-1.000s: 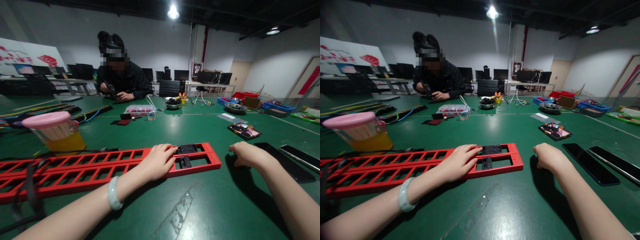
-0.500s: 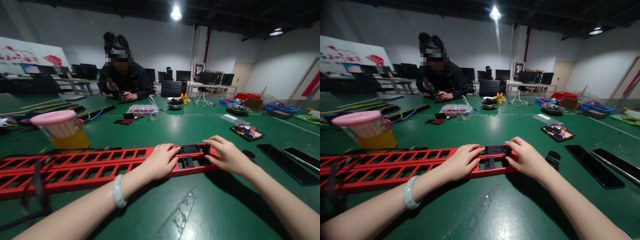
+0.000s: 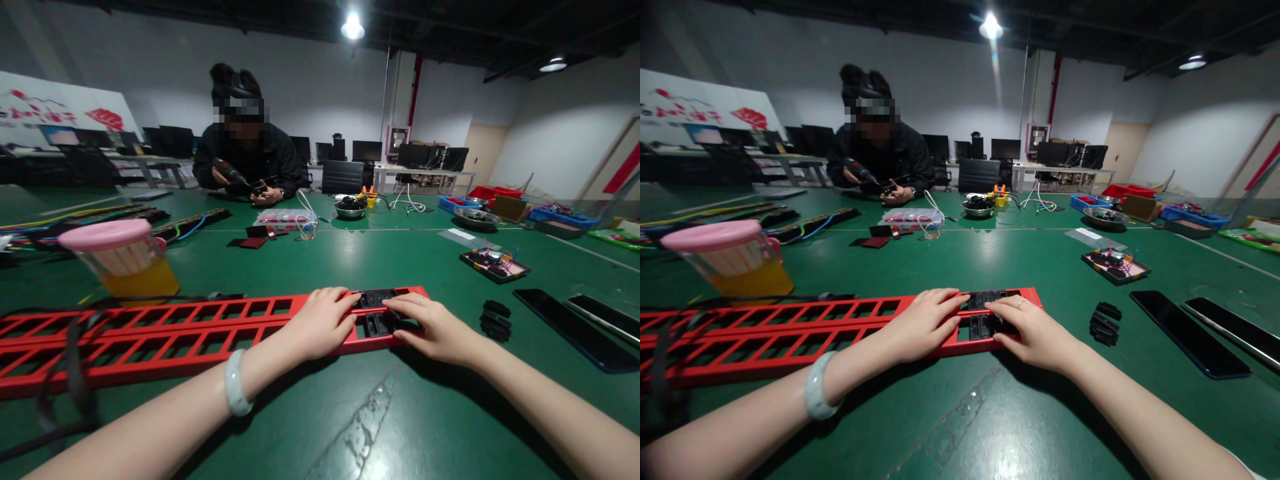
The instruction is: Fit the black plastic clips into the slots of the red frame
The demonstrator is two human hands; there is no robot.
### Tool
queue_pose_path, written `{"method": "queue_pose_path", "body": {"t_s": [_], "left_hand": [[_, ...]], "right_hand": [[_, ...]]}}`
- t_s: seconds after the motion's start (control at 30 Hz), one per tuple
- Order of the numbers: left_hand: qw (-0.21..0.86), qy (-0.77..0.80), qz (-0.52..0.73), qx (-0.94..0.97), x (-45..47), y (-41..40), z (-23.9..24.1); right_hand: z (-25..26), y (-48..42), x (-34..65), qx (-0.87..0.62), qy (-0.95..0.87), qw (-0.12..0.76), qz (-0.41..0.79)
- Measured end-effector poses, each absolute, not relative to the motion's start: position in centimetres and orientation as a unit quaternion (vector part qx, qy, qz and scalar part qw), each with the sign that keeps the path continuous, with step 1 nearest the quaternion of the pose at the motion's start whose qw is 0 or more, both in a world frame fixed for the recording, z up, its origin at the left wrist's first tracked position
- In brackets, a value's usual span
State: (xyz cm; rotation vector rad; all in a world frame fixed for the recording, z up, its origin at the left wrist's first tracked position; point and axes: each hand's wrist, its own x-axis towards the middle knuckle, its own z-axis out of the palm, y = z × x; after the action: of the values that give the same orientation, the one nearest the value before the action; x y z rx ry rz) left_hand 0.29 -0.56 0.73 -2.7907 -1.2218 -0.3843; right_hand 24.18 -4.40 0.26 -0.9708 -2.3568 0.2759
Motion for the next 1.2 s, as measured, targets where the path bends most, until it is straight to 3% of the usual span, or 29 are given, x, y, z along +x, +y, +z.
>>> {"method": "queue_pose_path", "body": {"t_s": [1.2], "left_hand": [[0.041, -0.399, -0.124, -0.908, 0.13, -0.55, 0.62]], "right_hand": [[-0.43, -3.86, 23.63, -0.377, -0.868, 0.297, 0.13]]}}
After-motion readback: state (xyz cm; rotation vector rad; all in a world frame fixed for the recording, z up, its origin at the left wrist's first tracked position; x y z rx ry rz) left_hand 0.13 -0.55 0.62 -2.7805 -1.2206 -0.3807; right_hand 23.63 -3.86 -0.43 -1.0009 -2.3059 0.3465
